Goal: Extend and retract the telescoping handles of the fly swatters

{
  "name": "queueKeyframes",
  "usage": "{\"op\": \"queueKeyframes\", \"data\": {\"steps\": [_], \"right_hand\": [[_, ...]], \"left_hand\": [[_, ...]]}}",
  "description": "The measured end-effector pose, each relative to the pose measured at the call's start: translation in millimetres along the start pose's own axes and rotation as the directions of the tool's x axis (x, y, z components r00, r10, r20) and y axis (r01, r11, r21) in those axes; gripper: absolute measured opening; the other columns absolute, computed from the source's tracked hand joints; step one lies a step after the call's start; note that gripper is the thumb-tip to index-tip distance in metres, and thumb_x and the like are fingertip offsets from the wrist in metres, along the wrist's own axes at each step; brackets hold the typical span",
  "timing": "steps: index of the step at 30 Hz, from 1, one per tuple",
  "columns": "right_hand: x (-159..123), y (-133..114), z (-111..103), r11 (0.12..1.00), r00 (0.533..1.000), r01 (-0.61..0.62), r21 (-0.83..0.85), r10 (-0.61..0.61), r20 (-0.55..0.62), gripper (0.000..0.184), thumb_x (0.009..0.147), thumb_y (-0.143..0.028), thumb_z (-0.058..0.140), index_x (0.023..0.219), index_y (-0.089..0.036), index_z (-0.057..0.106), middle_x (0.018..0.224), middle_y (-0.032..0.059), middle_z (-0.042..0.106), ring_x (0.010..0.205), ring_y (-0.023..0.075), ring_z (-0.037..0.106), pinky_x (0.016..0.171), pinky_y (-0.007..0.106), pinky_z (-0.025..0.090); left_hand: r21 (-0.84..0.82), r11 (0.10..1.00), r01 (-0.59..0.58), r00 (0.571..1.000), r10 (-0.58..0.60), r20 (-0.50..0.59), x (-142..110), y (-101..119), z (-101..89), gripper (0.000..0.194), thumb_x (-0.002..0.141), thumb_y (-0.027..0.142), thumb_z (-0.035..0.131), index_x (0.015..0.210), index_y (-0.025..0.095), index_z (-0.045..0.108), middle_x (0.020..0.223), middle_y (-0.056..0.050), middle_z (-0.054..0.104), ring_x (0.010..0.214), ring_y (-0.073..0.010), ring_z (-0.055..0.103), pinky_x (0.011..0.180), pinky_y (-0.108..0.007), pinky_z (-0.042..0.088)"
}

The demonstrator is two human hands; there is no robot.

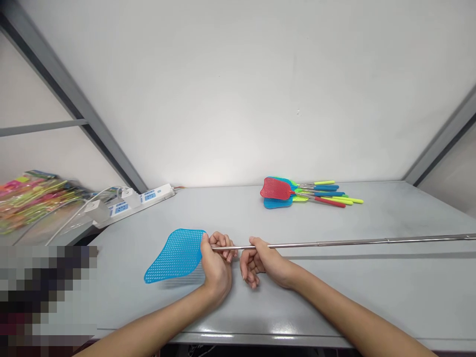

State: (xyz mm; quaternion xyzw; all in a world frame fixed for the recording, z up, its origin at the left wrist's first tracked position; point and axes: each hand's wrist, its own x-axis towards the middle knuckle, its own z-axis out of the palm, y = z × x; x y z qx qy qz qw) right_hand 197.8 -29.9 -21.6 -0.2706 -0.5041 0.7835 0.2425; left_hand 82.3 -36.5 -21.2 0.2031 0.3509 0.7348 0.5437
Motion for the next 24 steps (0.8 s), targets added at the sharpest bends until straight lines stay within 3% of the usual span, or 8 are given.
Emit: {"op": "queueKeyframes", "data": {"steps": [18,24], "right_hand": [[4.4,4.6,1.0,0.999,0.999,-0.035,-0.027,0.036,0.036,0.065,0.081,-0.046,0.011,0.050,-0.010,0.056,0.038,0.0032,0.048,0.036,0.0103,0.045,0.042,0.023,0.033],[5.7,7.7,1.2,0.998,0.999,-0.030,-0.051,0.032,0.043,0.069,0.080,-0.049,0.009,0.051,-0.009,0.057,0.038,0.0039,0.048,0.035,0.0104,0.045,0.041,0.023,0.033]], "left_hand": [[0.089,0.996,-0.011,0.998,0.006,0.062,-6.3,-3.1,-1.6,0.043,0.080,0.046,0.031,0.047,0.017,0.033,0.036,0.006,0.029,0.031,-0.0057,0.026,0.034,-0.019,0.021],[0.129,0.990,0.050,0.996,-0.060,0.068,-7.4,-4.2,-3.8,0.044,0.078,0.050,0.031,0.048,0.018,0.034,0.038,0.006,0.028,0.032,-0.0058,0.025,0.035,-0.019,0.023]]}}
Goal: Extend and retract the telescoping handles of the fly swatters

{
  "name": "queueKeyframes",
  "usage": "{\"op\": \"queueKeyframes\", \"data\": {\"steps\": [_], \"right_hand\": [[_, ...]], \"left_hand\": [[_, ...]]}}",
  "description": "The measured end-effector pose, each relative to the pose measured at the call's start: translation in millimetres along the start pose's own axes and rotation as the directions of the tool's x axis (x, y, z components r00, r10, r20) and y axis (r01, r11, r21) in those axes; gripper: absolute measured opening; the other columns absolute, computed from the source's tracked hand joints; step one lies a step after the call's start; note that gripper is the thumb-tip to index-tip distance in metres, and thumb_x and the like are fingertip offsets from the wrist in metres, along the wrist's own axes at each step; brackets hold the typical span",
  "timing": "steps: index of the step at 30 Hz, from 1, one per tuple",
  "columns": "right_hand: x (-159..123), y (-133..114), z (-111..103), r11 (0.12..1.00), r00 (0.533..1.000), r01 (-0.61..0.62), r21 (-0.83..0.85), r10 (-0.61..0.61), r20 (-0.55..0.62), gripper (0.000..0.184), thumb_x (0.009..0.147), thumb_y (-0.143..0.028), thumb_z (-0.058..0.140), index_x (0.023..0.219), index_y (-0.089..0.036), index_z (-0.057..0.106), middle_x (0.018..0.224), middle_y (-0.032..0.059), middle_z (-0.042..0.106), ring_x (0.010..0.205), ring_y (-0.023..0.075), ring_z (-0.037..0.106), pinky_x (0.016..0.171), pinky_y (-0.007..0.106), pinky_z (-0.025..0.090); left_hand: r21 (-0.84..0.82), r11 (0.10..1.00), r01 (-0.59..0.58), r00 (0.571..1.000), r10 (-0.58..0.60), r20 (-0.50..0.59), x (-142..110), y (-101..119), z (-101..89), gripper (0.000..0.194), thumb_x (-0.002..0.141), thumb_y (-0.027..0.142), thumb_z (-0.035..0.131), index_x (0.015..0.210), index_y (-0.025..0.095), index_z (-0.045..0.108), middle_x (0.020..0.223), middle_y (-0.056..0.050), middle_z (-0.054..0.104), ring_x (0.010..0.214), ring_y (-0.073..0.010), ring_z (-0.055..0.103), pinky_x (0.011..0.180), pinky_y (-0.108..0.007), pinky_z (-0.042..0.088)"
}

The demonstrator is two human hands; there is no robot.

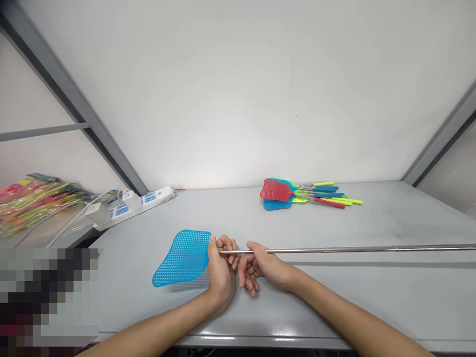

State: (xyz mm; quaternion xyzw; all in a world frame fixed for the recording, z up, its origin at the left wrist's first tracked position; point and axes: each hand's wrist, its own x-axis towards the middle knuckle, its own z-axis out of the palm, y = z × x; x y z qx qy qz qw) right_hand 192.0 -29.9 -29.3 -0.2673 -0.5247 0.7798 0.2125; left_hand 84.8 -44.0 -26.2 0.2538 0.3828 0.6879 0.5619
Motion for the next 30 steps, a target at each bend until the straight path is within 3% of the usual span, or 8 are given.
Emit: {"op": "queueKeyframes", "data": {"steps": [8,15,22,27,30], "right_hand": [[0,-4,0,0.999,0.999,-0.020,0.049,0.019,0.030,0.069,0.079,-0.050,0.009,0.052,-0.009,0.057,0.037,0.0041,0.049,0.034,0.0113,0.046,0.042,0.024,0.034],[0,-5,-1,1.000,1.000,-0.014,0.003,0.014,0.026,0.069,0.080,-0.050,0.008,0.053,-0.009,0.057,0.038,0.0043,0.049,0.035,0.0116,0.046,0.044,0.024,0.033],[-2,-13,-3,0.998,0.985,0.028,-0.050,-0.036,-0.167,0.060,0.080,-0.045,0.017,0.046,-0.012,0.053,0.035,0.0013,0.044,0.034,0.0110,0.044,0.045,0.024,0.033],[-4,-22,-6,0.983,0.914,0.150,-0.107,-0.179,-0.363,0.049,0.080,-0.041,0.032,0.038,-0.016,0.035,0.032,-0.0062,0.025,0.031,0.0078,0.037,0.047,0.023,0.028],[-6,-25,-8,0.972,0.876,0.202,-0.116,-0.233,-0.423,0.046,0.078,-0.040,0.041,0.040,-0.016,0.030,0.036,-0.0073,0.023,0.032,0.0053,0.031,0.047,0.023,0.023]], "left_hand": [[0.086,0.995,0.050,0.998,-0.052,0.022,-1,-2,1.0,0.041,0.077,0.048,0.035,0.049,0.018,0.030,0.039,0.007,0.026,0.035,-0.0056,0.024,0.037,-0.019,0.024],[0.130,0.992,-0.010,0.998,0.003,0.055,0,-3,1.8,0.042,0.079,0.045,0.032,0.048,0.018,0.031,0.040,0.006,0.027,0.036,-0.0060,0.024,0.038,-0.019,0.024],[0.174,0.983,0.065,0.990,-0.086,0.115,4,-5,1.4,0.042,0.079,0.048,0.029,0.050,0.018,0.036,0.037,0.006,0.029,0.033,-0.0063,0.026,0.036,-0.019,0.020],[0.198,0.977,0.083,0.974,-0.122,0.193,4,0,4.5,0.042,0.080,0.046,0.030,0.051,0.017,0.038,0.038,0.005,0.032,0.033,-0.0058,0.026,0.036,-0.019,0.020],[0.189,0.979,0.076,0.978,-0.110,0.178,6,5,6.5,0.042,0.079,0.047,0.032,0.051,0.017,0.040,0.039,0.005,0.033,0.033,-0.0052,0.025,0.036,-0.019,0.019]]}}
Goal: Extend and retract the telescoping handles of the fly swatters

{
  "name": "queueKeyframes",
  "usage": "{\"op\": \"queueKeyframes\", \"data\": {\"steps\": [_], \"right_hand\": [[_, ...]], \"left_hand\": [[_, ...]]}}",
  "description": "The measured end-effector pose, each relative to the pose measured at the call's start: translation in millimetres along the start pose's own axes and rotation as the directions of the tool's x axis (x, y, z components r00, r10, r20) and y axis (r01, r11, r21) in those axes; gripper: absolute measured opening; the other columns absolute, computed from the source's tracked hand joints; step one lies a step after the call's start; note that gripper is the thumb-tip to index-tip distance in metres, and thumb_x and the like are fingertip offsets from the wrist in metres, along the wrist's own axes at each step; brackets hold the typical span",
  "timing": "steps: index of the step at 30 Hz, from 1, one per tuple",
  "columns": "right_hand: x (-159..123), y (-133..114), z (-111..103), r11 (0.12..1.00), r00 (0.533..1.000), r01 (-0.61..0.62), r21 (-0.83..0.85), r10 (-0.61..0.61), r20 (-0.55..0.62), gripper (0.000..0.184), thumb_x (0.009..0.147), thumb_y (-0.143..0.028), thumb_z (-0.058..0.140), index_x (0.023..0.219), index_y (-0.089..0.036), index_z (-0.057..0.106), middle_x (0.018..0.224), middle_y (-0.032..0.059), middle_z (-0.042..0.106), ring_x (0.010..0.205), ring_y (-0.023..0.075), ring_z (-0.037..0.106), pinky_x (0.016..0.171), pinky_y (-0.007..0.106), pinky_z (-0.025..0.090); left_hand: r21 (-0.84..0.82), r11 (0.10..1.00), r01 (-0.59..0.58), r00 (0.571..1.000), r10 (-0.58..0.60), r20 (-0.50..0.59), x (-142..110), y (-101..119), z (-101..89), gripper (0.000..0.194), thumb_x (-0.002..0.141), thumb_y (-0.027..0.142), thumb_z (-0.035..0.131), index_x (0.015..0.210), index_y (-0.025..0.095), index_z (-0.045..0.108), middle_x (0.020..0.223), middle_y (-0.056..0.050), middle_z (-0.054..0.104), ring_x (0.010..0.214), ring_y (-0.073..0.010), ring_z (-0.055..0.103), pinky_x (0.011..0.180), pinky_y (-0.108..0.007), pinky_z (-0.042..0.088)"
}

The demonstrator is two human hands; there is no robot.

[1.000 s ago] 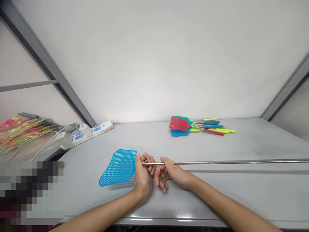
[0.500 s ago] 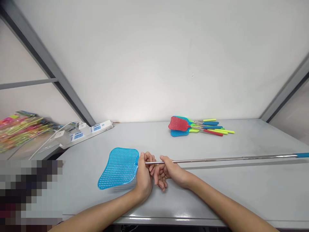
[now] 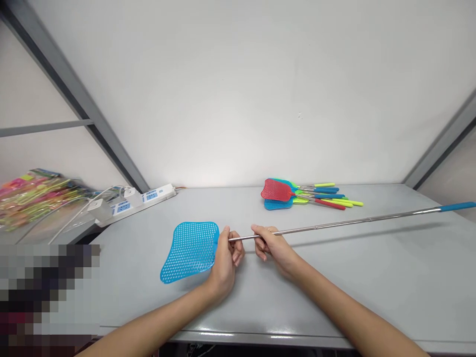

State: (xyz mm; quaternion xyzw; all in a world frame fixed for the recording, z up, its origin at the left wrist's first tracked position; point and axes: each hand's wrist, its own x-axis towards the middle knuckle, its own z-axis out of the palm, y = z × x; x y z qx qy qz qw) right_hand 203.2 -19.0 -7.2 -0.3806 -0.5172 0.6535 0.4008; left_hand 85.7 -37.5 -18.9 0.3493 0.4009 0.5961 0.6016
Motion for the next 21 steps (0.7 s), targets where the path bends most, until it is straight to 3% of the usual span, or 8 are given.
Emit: {"op": "queueKeyframes", "data": {"steps": [6,9,12,15,21], "right_hand": [[0,-7,-11,0.990,0.993,0.053,0.135,-0.038,-0.110,0.044,0.078,-0.040,0.041,0.041,-0.017,0.034,0.035,-0.0068,0.020,0.032,0.0074,0.031,0.044,0.024,0.021],[2,-9,-16,0.992,0.986,0.071,0.108,-0.054,-0.156,0.046,0.078,-0.040,0.042,0.038,-0.017,0.035,0.034,-0.0065,0.019,0.031,0.0077,0.032,0.044,0.024,0.022],[3,-7,-18,0.998,0.999,0.037,0.054,-0.036,-0.024,0.049,0.080,-0.039,0.036,0.036,-0.016,0.038,0.032,-0.0048,0.024,0.030,0.0091,0.037,0.042,0.024,0.024],[2,-4,-18,0.997,0.982,-0.052,0.054,0.041,0.184,0.053,0.081,-0.041,0.028,0.037,-0.015,0.043,0.033,-0.0021,0.032,0.031,0.0111,0.041,0.042,0.025,0.026],[-3,-3,-20,0.996,0.961,-0.069,0.064,0.050,0.273,0.054,0.082,-0.040,0.026,0.041,-0.013,0.048,0.037,-0.0001,0.040,0.034,0.0114,0.045,0.043,0.025,0.030]], "left_hand": [[-0.062,0.996,-0.072,0.992,0.065,-0.108,7,10,-3.0,0.042,0.076,0.047,0.037,0.046,0.017,0.038,0.037,0.006,0.031,0.031,-0.0045,0.025,0.034,-0.019,0.018],[-0.077,0.994,-0.078,0.991,0.069,-0.118,11,14,-4.8,0.037,0.075,0.042,0.039,0.048,0.017,0.039,0.038,0.006,0.033,0.031,-0.0042,0.026,0.034,-0.019,0.019],[0.008,1.000,-0.018,0.997,0.018,0.074,13,16,-6.6,0.039,0.076,0.040,0.035,0.048,0.016,0.042,0.036,0.005,0.034,0.031,-0.0054,0.029,0.036,-0.019,0.022],[0.113,0.994,0.015,0.964,-0.044,0.262,13,15,-9.6,0.044,0.077,0.042,0.029,0.046,0.016,0.046,0.033,0.003,0.036,0.032,-0.0075,0.033,0.038,-0.021,0.025],[0.205,0.971,0.124,0.891,-0.200,0.408,14,8,-16.7,0.049,0.078,0.044,0.023,0.050,0.015,0.051,0.034,0.001,0.041,0.030,-0.0083,0.034,0.036,-0.021,0.025]]}}
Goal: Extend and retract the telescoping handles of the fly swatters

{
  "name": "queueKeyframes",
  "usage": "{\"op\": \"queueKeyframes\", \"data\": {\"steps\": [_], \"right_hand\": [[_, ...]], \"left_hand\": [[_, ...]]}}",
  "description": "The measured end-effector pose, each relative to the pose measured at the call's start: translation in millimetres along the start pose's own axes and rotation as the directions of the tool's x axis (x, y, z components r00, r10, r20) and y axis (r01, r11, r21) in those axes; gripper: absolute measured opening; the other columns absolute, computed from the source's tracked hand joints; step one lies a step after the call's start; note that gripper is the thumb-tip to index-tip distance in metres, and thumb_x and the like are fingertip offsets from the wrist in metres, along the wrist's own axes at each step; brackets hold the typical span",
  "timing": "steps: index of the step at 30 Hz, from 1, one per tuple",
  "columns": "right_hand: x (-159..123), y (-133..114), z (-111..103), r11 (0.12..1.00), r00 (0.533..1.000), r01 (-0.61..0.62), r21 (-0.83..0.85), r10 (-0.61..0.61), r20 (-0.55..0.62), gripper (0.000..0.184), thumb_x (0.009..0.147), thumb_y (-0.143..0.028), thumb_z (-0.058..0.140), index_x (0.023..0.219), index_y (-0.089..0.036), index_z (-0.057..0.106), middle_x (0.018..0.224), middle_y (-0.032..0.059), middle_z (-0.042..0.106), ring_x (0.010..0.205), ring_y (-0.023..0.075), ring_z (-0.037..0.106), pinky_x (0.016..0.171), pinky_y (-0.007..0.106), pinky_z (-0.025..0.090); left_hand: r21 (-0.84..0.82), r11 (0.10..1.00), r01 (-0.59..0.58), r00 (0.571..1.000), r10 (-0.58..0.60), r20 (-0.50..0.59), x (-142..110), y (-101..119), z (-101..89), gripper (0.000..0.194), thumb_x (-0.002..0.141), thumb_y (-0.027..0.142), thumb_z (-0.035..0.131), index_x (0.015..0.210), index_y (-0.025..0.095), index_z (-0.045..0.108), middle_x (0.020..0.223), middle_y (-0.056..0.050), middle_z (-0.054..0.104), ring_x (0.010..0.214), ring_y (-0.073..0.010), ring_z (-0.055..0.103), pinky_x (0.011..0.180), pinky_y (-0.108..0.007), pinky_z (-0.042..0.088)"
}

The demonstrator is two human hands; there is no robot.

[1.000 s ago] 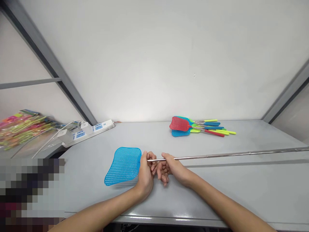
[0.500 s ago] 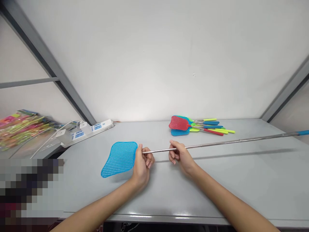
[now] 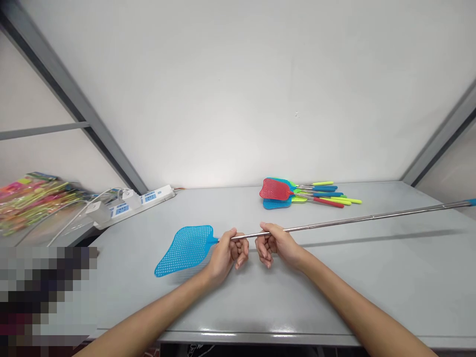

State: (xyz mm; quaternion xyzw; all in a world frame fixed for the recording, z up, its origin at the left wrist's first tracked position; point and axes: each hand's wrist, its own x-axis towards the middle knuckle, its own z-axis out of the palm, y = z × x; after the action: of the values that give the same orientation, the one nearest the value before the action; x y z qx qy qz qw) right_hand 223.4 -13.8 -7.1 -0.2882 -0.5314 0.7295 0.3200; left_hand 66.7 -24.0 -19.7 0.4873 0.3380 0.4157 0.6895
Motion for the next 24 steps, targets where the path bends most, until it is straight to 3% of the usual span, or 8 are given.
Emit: {"op": "queueKeyframes", "data": {"steps": [6,15,24], "right_hand": [[1,12,0,0.996,0.995,-0.040,0.076,0.034,0.090,0.056,0.083,-0.041,0.023,0.045,-0.011,0.052,0.036,0.0017,0.043,0.035,0.0129,0.046,0.041,0.025,0.032],[1,11,4,0.997,0.990,-0.034,0.069,0.024,0.139,0.057,0.082,-0.040,0.025,0.043,-0.010,0.053,0.037,0.0029,0.047,0.034,0.0120,0.046,0.039,0.024,0.033],[2,15,5,0.999,0.989,-0.043,0.031,0.038,0.143,0.061,0.082,-0.041,0.023,0.038,-0.011,0.051,0.037,0.0049,0.049,0.035,0.0118,0.046,0.042,0.024,0.033]], "left_hand": [[0.071,0.997,-0.002,0.999,-0.001,0.043,-6,-4,5.8,0.053,0.078,0.048,0.023,0.049,0.014,0.052,0.031,0.001,0.041,0.027,-0.0083,0.035,0.037,-0.021,0.028],[0.070,0.997,0.008,0.993,-0.017,0.116,-11,-3,12.5,0.057,0.079,0.052,0.024,0.049,0.014,0.055,0.030,0.000,0.043,0.044,-0.0172,0.056,0.054,-0.029,0.043],[0.084,0.995,0.053,0.987,-0.065,0.148,-14,3,14.5,0.055,0.077,0.053,0.029,0.046,0.015,0.054,0.029,0.001,0.041,0.036,-0.0129,0.050,0.054,-0.028,0.044]]}}
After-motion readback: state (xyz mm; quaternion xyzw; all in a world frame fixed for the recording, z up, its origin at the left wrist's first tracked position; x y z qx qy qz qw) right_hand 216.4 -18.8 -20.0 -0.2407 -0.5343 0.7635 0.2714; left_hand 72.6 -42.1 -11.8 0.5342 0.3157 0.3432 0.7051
